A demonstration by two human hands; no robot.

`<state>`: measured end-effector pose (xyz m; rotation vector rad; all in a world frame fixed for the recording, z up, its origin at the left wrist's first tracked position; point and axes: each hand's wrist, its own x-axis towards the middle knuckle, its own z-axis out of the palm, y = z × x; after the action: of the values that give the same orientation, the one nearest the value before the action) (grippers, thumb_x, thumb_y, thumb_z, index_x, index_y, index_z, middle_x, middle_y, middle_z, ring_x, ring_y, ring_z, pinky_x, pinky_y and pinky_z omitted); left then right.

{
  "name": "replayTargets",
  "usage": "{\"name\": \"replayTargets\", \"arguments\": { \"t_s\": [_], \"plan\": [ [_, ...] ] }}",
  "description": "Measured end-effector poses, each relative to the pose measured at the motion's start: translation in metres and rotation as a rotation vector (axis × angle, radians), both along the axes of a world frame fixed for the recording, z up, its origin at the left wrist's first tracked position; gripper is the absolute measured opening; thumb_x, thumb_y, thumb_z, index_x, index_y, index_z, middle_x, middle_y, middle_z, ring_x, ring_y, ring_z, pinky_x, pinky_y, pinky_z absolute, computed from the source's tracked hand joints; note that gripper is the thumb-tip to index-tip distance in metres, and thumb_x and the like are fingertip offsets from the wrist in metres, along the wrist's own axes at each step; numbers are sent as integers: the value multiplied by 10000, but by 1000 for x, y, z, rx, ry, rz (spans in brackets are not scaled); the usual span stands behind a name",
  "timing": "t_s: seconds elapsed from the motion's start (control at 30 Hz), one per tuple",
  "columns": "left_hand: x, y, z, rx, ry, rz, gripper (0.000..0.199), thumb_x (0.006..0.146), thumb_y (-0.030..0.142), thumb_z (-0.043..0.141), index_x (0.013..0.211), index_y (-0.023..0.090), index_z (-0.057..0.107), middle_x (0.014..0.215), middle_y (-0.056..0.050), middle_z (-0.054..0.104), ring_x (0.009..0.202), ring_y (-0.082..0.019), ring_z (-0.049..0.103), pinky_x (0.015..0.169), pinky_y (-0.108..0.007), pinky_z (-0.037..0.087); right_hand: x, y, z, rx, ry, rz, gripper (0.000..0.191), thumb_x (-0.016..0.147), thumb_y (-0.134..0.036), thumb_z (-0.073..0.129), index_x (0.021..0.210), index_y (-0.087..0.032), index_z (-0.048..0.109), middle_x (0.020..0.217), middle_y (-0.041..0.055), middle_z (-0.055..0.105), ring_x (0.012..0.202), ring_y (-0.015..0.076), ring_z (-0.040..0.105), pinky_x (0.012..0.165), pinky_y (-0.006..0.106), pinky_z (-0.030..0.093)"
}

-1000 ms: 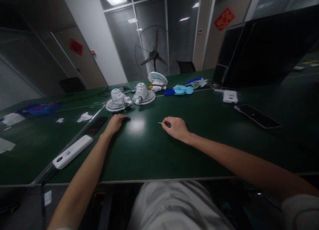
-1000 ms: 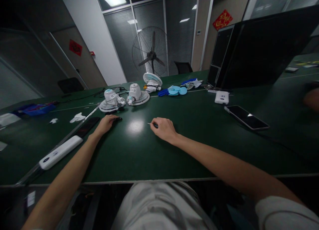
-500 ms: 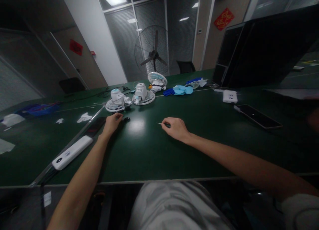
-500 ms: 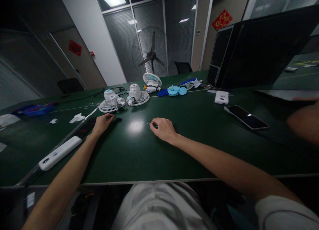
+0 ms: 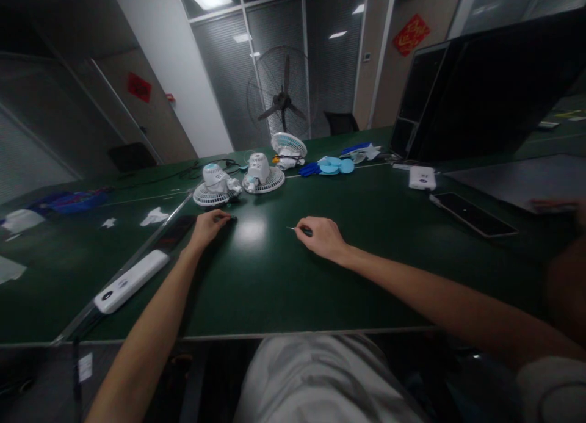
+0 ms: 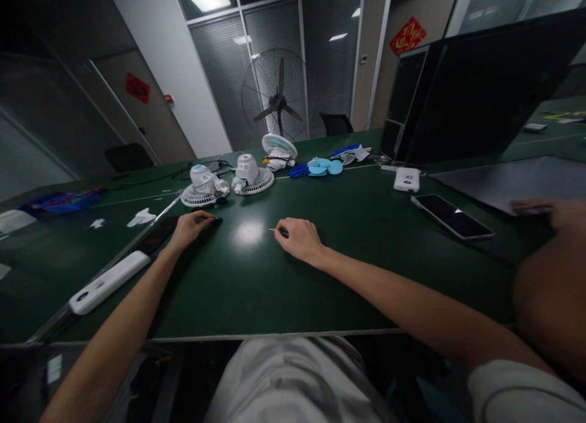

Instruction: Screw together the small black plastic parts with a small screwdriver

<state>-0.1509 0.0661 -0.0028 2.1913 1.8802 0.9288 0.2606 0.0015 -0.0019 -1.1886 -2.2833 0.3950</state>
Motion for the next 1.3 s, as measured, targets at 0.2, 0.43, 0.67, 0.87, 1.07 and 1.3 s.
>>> {"name": "replayTargets", "arguments": {
  "t_s": [0.2, 0.43, 0.67, 0.87, 1.07, 1.3],
  "plan": [
    [-4, 5, -7, 25, -29, 8, 384, 841, 557, 683, 956, 202, 772, 1070, -104, 791, 1001, -278, 732, 905, -353, 562, 0, 0, -1, -4, 17, 6, 259, 1044, -367, 641, 1198, -160, 665, 1165, 76, 692, 979, 200, 698, 860, 395, 609],
    [4, -1, -5, -18, -56, -25, 364, 834, 529, 682, 946, 190, 750, 998, -98, 797, 916, -281, 744, 874, -367, 562, 1, 0, 0, -28, 20, 15, 268, 1042, -369, 644, 1209, -160, 661, 1178, 79, 690, 987, 203, 697, 864, 399, 609],
    [59, -15, 7, -113, -68, -250, 350, 886, 528, 693, 937, 187, 750, 1053, -84, 783, 980, -258, 712, 937, -366, 540, 0, 0, 4, -50, 32, 49, 173, 1045, -305, 627, 1068, -153, 706, 1028, 50, 719, 890, 172, 694, 811, 339, 589],
    [116, -26, 6, -250, -202, -422, 288, 942, 453, 678, 907, 172, 733, 1090, -77, 765, 1003, -220, 707, 921, -343, 545, 4, 7, 3, -90, 55, 21, 165, 1038, -309, 611, 1034, -198, 733, 985, 38, 735, 837, 165, 682, 732, 281, 542],
    [157, -26, 2, -389, -334, -522, 274, 933, 321, 713, 1176, 194, 723, 1055, -48, 739, 900, -176, 670, 773, -287, 509, 13, 16, 9, -147, 36, 33, 137, 1020, -277, 615, 1000, -209, 731, 961, 25, 726, 802, 158, 668, 711, 271, 519],
    [172, -6, 5, -371, -338, -628, 183, 981, 203, 627, 1128, 220, 736, 1134, -48, 693, 1003, -179, 639, 857, -304, 495, 15, 34, 12, -189, 1, 16, 148, 1014, -226, 578, 1020, -190, 721, 929, 33, 701, 760, 151, 650, 658, 263, 500]
  ]
}}
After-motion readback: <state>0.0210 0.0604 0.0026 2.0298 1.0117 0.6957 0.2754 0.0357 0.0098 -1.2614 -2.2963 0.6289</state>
